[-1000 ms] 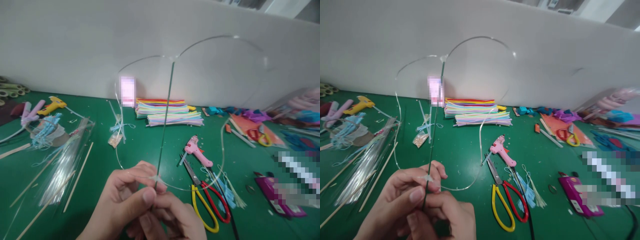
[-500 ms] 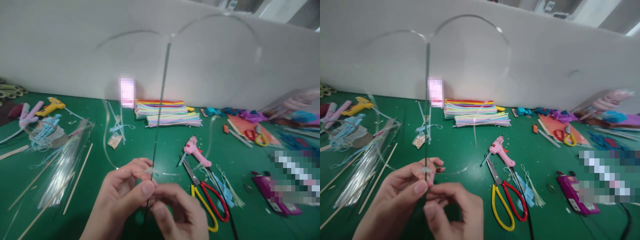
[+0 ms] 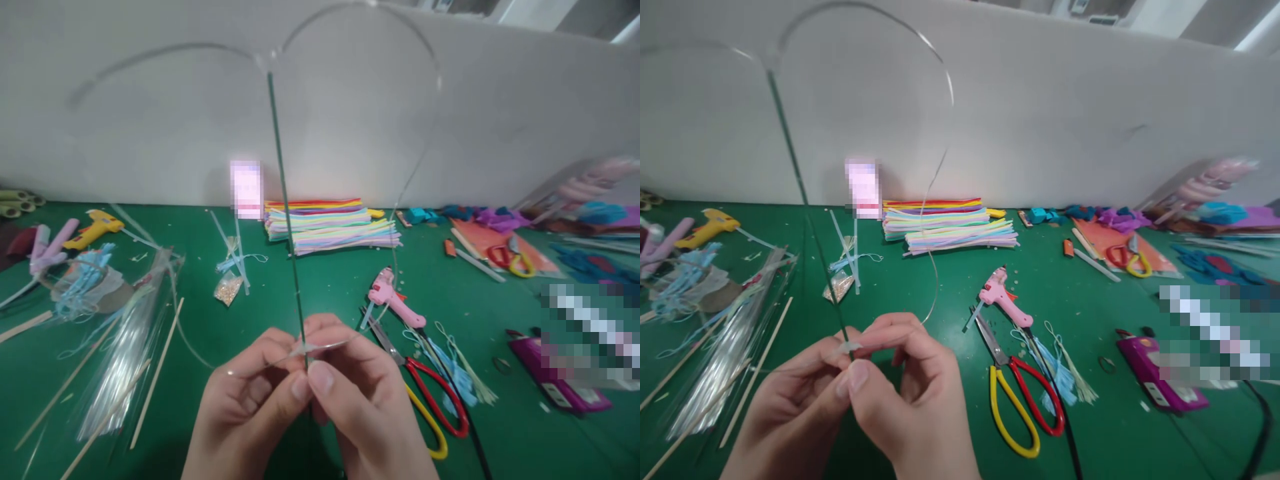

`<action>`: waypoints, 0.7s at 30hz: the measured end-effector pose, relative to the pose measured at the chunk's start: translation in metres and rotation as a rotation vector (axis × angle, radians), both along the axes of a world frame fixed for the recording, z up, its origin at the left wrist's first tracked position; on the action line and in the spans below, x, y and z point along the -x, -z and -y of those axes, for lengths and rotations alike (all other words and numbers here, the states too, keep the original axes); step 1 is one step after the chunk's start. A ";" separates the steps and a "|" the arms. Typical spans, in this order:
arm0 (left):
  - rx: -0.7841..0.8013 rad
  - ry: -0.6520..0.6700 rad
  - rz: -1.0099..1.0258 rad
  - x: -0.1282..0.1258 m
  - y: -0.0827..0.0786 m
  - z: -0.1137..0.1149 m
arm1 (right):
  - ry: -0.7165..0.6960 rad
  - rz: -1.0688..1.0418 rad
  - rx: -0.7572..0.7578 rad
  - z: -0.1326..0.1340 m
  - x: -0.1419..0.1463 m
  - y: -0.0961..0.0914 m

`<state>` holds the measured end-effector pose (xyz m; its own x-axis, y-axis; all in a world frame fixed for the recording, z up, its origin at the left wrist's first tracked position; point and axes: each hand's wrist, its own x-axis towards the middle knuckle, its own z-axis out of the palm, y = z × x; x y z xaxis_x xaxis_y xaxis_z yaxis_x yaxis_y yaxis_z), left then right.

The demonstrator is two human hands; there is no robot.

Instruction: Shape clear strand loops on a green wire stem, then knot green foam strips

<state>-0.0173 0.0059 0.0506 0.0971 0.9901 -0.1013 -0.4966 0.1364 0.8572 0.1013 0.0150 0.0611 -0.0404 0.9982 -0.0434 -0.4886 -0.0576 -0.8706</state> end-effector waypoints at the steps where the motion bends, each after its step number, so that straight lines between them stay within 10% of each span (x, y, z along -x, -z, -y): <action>1: -0.009 -0.022 -0.020 -0.001 0.001 -0.001 | 0.016 0.024 -0.004 -0.001 0.001 0.000; 21: -0.123 -0.091 -0.280 -0.005 -0.002 0.000 | 0.133 -0.121 0.114 0.001 0.016 -0.006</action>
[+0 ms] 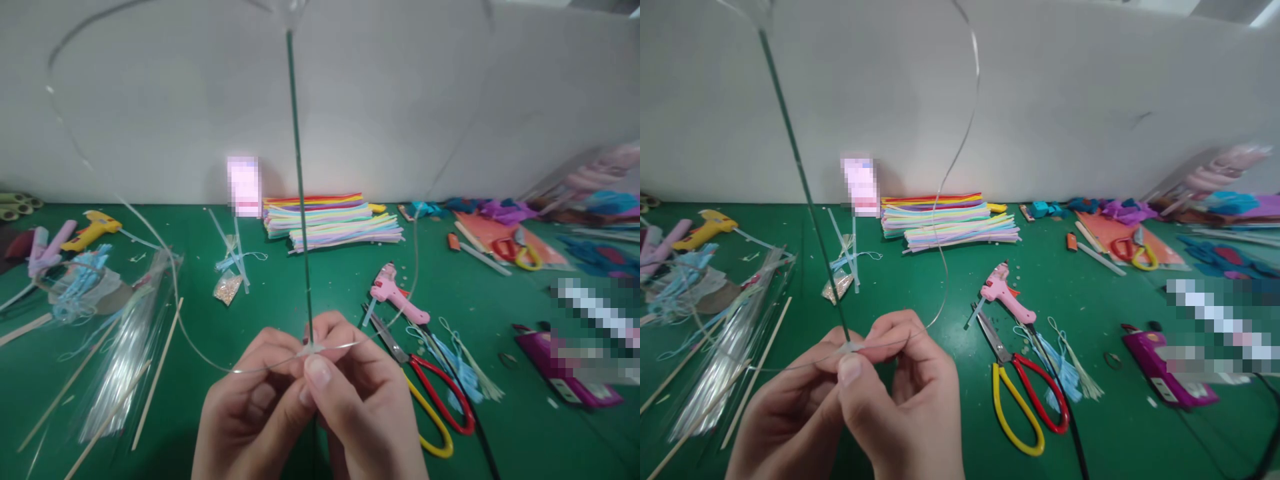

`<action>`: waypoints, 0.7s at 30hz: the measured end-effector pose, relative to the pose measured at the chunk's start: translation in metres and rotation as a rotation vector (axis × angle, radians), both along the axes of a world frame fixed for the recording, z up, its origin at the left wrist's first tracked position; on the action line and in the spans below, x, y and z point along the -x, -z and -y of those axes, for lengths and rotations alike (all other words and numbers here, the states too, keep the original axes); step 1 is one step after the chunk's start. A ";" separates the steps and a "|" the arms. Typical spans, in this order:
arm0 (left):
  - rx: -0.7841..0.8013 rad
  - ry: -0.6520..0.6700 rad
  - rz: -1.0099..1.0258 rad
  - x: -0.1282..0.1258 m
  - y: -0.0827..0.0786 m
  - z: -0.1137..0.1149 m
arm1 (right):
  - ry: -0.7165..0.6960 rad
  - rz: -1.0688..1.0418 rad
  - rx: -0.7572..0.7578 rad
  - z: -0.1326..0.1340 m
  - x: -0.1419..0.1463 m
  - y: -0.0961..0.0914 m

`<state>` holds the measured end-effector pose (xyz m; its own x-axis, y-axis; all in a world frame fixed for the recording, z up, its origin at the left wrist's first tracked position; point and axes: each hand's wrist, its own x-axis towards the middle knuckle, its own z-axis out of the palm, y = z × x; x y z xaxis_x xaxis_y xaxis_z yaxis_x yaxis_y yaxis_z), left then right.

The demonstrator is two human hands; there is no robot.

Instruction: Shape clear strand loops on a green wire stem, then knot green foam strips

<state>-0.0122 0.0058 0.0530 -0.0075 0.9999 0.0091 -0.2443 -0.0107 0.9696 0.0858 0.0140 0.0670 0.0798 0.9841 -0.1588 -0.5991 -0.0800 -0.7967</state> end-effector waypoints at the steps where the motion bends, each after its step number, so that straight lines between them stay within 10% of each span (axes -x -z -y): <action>1: 0.005 0.009 0.002 0.000 0.000 0.000 | -0.002 0.002 -0.004 0.000 0.000 0.000; 21: 0.030 -0.096 0.145 -0.008 0.011 0.000 | 0.072 0.200 -0.121 -0.003 0.002 0.019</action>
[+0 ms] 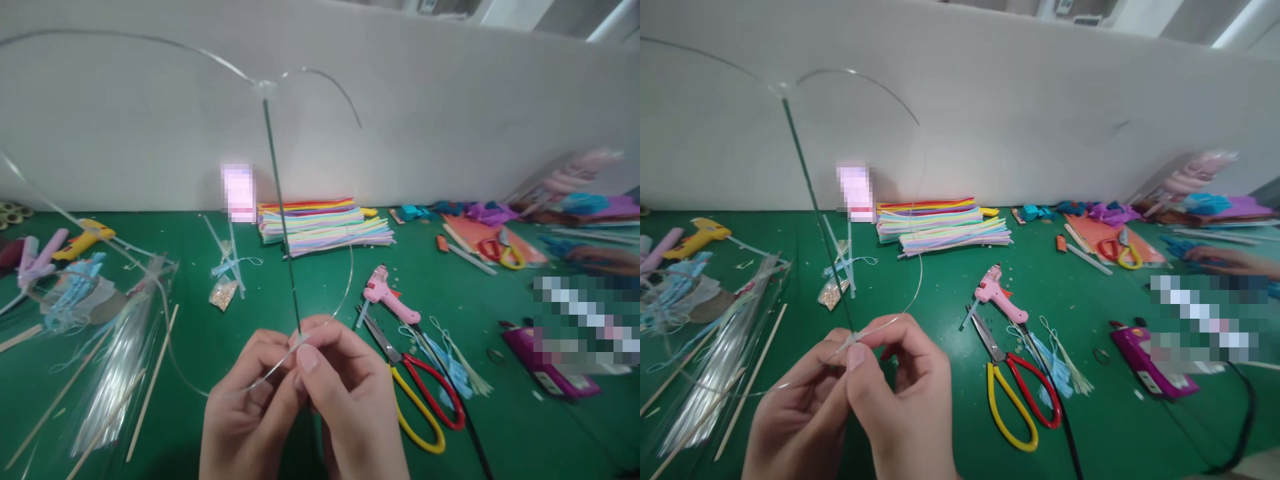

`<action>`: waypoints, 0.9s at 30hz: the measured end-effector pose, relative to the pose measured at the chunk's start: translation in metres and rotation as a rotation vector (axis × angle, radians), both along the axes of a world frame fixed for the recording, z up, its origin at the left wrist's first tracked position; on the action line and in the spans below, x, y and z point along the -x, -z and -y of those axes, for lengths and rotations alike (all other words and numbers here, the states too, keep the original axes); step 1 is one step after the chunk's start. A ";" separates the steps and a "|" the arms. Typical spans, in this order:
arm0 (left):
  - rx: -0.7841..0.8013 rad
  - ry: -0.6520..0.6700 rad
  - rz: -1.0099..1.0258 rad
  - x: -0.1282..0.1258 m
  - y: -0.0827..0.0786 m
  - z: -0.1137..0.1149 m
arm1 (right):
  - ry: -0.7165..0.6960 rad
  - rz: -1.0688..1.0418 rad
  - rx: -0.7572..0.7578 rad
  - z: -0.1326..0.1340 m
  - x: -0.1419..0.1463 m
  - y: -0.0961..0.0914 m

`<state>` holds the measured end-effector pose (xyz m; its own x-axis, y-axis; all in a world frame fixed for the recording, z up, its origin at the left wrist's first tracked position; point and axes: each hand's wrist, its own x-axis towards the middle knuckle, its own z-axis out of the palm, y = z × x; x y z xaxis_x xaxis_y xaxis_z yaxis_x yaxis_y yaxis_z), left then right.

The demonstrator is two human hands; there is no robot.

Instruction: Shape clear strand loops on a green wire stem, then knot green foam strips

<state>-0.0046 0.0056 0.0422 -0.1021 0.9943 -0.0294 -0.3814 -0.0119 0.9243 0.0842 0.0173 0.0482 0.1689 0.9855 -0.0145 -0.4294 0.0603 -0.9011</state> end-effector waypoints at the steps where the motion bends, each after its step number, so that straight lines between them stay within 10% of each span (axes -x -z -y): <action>1: 0.014 -0.012 -0.013 0.000 0.001 -0.001 | -0.003 -0.021 0.006 -0.001 0.001 0.001; 27: 0.069 -0.163 -0.112 -0.007 -0.006 0.007 | 0.151 0.110 0.008 0.006 0.017 -0.013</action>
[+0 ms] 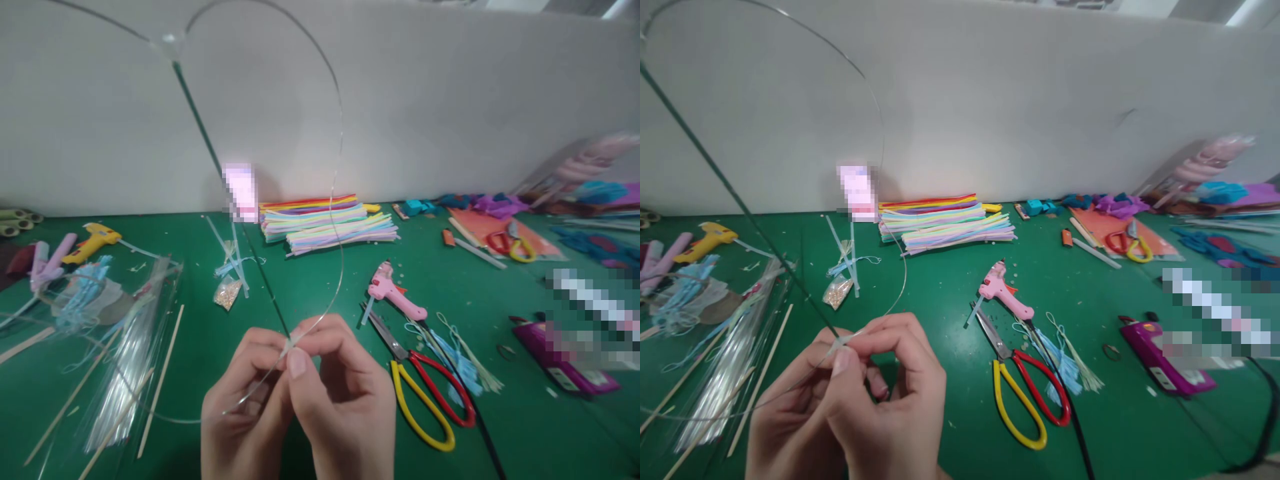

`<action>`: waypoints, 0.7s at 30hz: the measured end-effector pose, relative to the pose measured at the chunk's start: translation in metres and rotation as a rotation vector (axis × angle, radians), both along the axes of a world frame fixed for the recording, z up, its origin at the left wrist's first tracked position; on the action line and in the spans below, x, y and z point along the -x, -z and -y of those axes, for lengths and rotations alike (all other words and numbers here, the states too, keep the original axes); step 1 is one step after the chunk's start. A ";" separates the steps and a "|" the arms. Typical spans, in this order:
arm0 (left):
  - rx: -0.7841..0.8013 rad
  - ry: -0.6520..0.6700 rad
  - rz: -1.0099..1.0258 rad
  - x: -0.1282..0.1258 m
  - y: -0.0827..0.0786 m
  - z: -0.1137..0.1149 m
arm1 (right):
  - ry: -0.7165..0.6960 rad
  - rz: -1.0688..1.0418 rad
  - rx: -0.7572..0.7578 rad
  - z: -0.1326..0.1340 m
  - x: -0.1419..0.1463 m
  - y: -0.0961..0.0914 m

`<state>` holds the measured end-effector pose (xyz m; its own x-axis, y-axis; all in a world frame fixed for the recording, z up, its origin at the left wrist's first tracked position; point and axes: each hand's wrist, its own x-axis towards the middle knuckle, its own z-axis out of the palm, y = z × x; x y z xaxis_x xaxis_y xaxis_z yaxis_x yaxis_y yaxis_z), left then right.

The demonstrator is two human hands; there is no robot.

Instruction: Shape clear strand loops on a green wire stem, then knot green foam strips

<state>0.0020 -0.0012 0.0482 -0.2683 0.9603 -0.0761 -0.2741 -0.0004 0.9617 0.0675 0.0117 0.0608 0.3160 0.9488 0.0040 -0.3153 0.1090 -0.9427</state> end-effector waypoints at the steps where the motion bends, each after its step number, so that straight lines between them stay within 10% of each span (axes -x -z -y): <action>1: -0.007 0.000 -0.006 0.000 0.000 0.000 | -0.011 -0.002 0.005 0.000 -0.001 -0.001; 21: -0.063 -0.111 -0.169 -0.001 0.003 -0.003 | 0.029 0.307 -0.090 -0.011 -0.006 -0.010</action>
